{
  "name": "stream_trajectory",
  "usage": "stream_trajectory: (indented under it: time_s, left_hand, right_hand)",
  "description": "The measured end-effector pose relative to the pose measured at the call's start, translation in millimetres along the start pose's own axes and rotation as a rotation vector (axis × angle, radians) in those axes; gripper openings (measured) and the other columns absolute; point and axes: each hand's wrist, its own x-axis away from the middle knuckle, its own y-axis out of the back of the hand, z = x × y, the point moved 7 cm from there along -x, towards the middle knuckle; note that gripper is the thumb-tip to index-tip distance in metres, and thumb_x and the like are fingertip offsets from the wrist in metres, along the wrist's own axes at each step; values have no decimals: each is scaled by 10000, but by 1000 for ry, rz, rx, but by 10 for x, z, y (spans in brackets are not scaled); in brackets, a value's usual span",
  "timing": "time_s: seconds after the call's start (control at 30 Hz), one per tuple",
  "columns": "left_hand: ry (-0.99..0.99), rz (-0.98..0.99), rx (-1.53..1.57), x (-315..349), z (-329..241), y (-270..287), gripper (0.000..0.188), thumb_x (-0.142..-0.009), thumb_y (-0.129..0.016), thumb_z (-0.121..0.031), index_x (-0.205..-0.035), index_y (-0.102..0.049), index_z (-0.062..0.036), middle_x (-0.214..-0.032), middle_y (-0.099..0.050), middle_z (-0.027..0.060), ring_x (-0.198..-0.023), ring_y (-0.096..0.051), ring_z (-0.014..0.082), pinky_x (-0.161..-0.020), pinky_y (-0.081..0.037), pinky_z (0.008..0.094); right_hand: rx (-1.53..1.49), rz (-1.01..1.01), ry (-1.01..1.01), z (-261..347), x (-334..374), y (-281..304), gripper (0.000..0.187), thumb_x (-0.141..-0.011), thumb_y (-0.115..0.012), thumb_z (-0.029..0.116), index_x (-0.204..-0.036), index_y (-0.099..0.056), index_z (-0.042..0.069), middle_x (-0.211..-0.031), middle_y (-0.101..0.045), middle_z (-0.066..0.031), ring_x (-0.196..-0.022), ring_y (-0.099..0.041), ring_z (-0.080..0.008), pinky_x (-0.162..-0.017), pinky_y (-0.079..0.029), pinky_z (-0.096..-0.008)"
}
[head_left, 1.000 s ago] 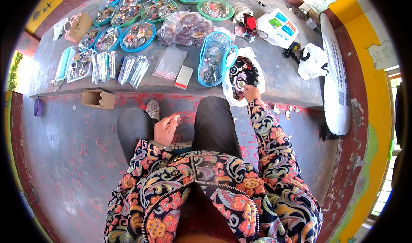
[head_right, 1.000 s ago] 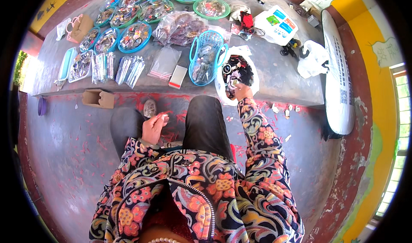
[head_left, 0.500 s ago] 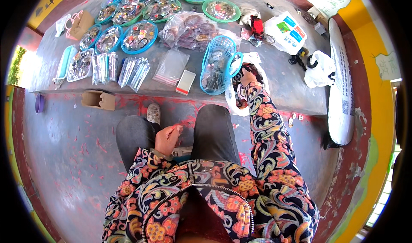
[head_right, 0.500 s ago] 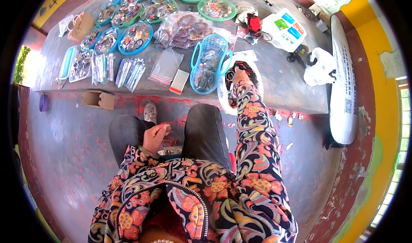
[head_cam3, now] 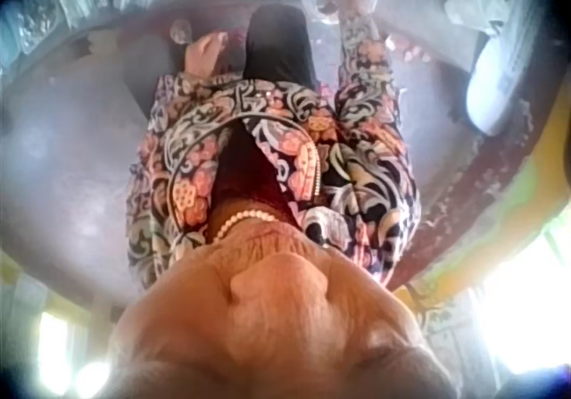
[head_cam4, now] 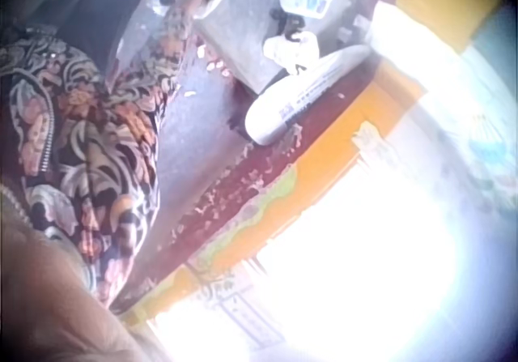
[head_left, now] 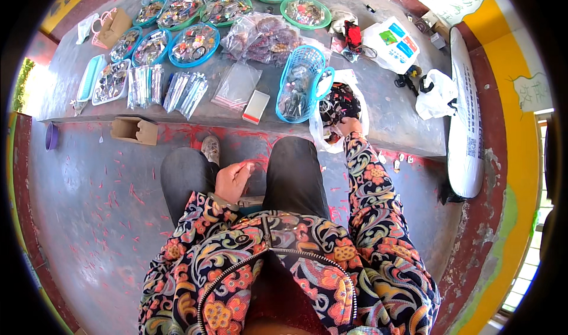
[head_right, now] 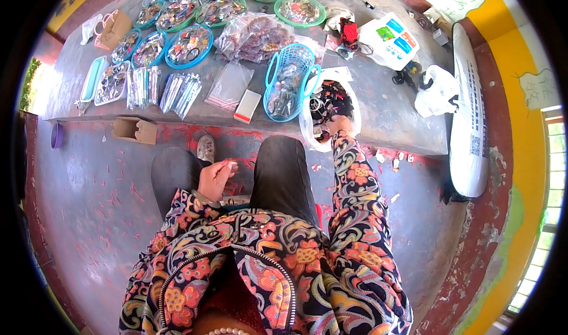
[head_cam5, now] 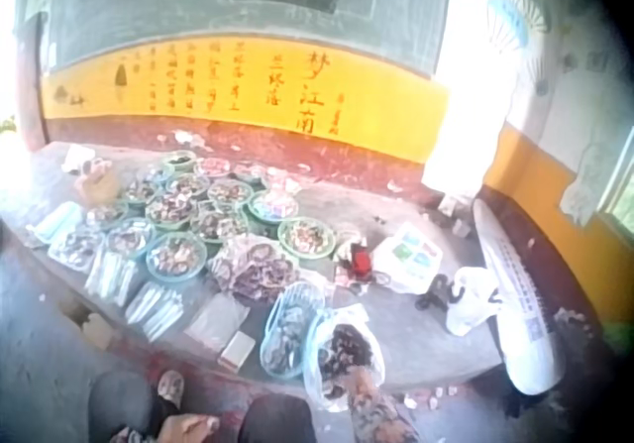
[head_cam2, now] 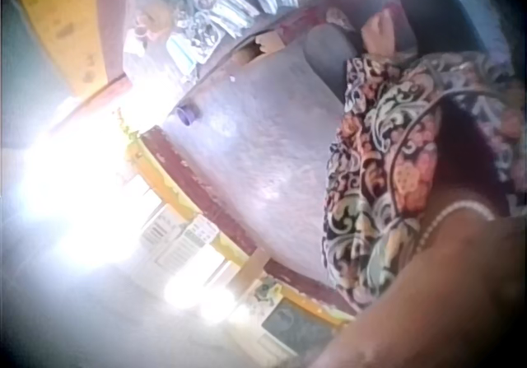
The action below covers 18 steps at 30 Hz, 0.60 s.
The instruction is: The person sits on the ground and assembles small keychains by hand. They pick up a small plastic bag, insert a metal ring and a decorative charm, and then place the finished item into a white plastic bag. The process is repeated with multiple items from a pile of components.
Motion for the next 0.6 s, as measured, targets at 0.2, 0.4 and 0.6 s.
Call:
stream_trajectory:
  time_s: [0.2,0.4,0.6]
  left_hand:
    - [-40,40,-61,-38,87,6,288,-864,-466,-169,-982,-560,76,-872,-614,129,-814,-592,153,-720,-481,262]
    - [-34,43,-15,-26,111,41,288,-867,-466,-168,-988,-551,79,-894,-610,127,-820,-592,152,-717,-485,262]
    - [-35,9,173,-3,95,75,258,-837,-495,-144,-930,-576,82,-809,-625,97,-740,-579,114,-644,-465,236]
  right_hand:
    - [-234,-139,-23,-229,211,274,251,-716,-566,316,-775,-623,79,-730,-620,-107,-682,-606,-233,-619,-449,-334]
    - [-600,-8,-31,-186,306,453,172,-802,-504,141,-929,-581,55,-766,-636,-26,-693,-595,-97,-544,-448,-224]
    - [-1072,121,77,236,618,801,144,-831,-512,119,-956,-563,72,-868,-608,-3,-763,-586,-111,-604,-433,-234]
